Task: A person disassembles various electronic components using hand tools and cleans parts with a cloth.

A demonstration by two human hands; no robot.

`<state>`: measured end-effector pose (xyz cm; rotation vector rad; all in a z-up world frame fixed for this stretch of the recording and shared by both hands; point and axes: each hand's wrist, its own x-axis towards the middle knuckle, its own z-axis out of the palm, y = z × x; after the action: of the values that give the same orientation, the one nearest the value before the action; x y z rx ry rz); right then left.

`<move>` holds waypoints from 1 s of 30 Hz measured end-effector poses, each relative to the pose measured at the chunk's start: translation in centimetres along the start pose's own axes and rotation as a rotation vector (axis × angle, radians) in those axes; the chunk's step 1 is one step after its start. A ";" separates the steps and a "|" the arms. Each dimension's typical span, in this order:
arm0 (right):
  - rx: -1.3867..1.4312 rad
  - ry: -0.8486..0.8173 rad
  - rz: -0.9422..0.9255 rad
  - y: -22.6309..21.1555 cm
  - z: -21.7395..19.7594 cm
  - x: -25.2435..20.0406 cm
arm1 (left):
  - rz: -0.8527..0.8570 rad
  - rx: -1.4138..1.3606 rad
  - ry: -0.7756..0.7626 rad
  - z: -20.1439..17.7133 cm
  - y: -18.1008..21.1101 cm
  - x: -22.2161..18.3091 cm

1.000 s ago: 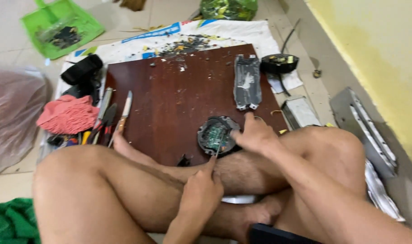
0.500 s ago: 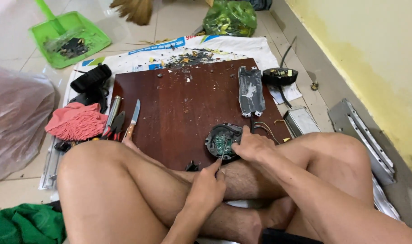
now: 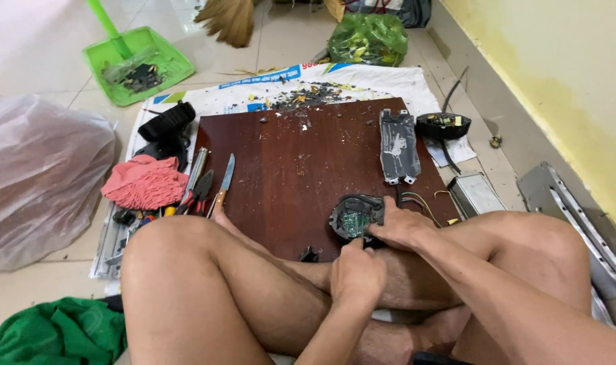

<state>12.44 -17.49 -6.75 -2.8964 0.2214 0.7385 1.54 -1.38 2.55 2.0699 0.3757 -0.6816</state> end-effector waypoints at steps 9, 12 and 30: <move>0.118 -0.045 -0.010 -0.7 -1.7 -2.1 | 0.396 0.764 0.196 -0.9 -3.5 2.3; 0.151 -0.081 -0.019 -1.4 -2.5 -2.8 | 0.494 0.828 0.237 -2.7 -4.8 2.3; 0.216 -0.114 -0.043 2.9 2.7 8.0 | 0.238 0.488 0.007 -2.8 0.2 3.7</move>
<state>17.63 -20.68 -13.27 -2.6385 0.2104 0.8147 5.54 0.84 1.69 2.5238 -0.0450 -0.6662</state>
